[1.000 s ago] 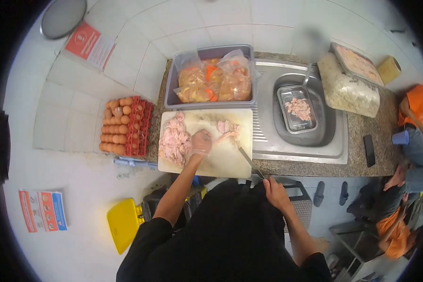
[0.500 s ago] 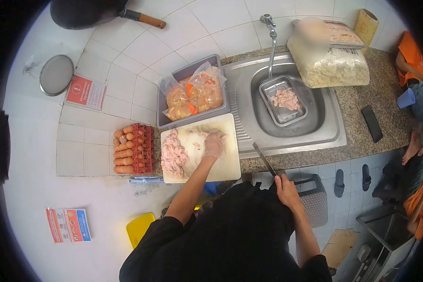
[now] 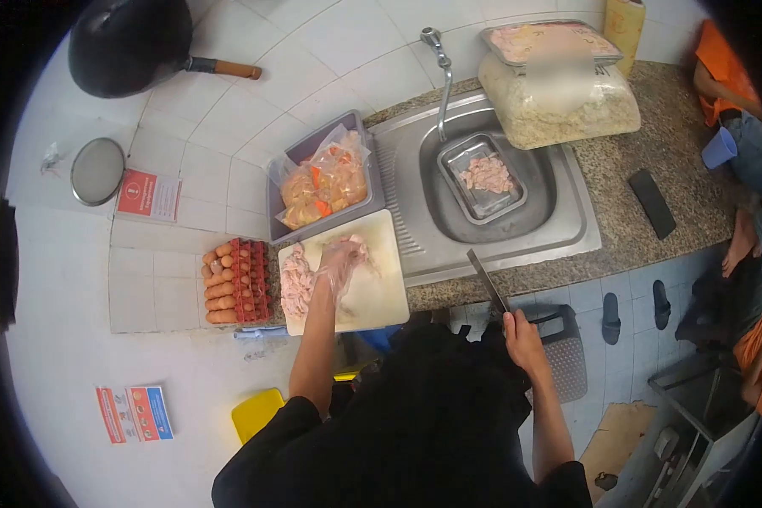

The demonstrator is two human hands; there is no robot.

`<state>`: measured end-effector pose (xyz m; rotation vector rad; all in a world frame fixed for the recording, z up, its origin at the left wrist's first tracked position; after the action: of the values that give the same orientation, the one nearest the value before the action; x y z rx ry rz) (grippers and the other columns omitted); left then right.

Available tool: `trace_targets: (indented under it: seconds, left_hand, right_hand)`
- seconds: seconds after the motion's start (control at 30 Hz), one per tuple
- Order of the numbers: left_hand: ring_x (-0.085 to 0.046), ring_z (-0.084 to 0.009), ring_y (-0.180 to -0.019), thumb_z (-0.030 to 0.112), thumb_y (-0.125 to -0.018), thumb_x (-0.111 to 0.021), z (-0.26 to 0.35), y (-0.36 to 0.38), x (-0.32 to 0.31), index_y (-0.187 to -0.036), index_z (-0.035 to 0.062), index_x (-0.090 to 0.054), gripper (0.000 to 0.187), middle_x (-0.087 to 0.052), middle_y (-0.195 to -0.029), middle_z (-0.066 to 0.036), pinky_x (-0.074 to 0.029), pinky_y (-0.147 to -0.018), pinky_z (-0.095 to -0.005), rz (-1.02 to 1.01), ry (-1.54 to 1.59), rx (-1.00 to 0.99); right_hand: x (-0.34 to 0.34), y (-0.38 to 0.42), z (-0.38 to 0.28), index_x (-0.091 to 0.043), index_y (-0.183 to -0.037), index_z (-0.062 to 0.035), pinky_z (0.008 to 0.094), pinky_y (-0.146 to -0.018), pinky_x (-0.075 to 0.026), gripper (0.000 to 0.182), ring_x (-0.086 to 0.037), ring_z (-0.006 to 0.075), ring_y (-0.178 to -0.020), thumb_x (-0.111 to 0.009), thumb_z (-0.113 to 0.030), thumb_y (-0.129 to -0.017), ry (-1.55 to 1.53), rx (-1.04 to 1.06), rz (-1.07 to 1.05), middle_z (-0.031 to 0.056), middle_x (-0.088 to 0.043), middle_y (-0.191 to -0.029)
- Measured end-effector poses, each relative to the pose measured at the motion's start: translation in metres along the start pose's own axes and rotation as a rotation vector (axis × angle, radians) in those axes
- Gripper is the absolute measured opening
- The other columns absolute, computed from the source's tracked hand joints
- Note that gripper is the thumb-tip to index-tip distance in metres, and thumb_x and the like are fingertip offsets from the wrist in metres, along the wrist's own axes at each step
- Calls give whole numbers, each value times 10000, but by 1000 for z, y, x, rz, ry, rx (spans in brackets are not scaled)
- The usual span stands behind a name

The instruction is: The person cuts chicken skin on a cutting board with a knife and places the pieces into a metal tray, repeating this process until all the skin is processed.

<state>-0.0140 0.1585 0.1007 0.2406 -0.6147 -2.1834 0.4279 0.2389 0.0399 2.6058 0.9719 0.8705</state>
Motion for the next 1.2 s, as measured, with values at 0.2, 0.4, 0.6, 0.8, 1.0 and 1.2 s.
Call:
trace_targets:
  seconds: [0.2, 0.4, 0.6, 0.8, 1.0, 1.2]
  left_hand:
    - [-655, -142, -769, 101, -864, -738, 23, -28, -163, -1047, -1, -668, 221, -660, -835, -59, -546, -665, -305, -250, -115, -97]
    - [-684, -419, -1062, 259, -812, -754, -25, -93, -244, -1161, -23, -682, 454, -716, -1104, -257, -547, -921, -475, -61, -1012, -537]
    - [-654, -391, -1136, 296, -835, -744, -53, -38, -129, -1236, -6, -673, 507, -691, -1196, -260, -503, -993, -459, 283, -882, -770]
    - [-701, -349, -996, 213, -889, -638, -108, -82, 13, -1093, 21, -718, 292, -733, -984, -204, -547, -835, -458, 593, -1664, -492]
    - [-729, -341, -851, 204, -887, -642, -87, -98, 37, -973, 51, -753, 208, -746, -1001, -190, -573, -743, -404, 458, -1454, -263]
    - [-718, -204, -769, 132, -854, -740, -48, -70, -59, -1033, 20, -760, 211, -752, -939, -126, -575, -728, -314, 116, -275, -103]
  right_hand:
    - [19, 11, 10, -550, -1007, 28, 617, -815, -437, 452, -578, 578, -969, -412, -394, -1092, -11, -3, 117, 354, -636, -947]
    - [31, 28, 15, -575, -1055, 42, 570, -718, -449, 485, -595, 574, -909, -386, -403, -1102, 2, 16, 124, 347, -638, -896]
    - [35, 31, 40, -587, -1026, 45, 507, -615, -428, 535, -622, 430, -671, -372, -438, -1104, -66, -249, 31, 251, -603, -719]
    - [41, 3, 41, -550, -938, 28, 460, -572, -415, 530, -550, 311, -571, -365, -438, -1110, -61, -123, 78, 172, -538, -641]
    - [52, -10, 14, -523, -889, -7, 405, -553, -407, 510, -514, 198, -574, -362, -434, -1116, -94, -107, 32, 99, -499, -623]
    - [53, 0, 43, -500, -869, -63, 338, -455, -351, 497, -447, 131, -496, -335, -458, -1120, -131, -58, 140, 19, -456, -610]
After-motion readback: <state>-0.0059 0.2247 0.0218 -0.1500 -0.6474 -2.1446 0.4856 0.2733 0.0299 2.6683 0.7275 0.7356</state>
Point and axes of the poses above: each hand's wrist, its own y-axis away from the middle knuckle, its own x-axis out of the back of the hand, z = x × y, the point moved 2 cm from there along -y, towards the middle knuckle
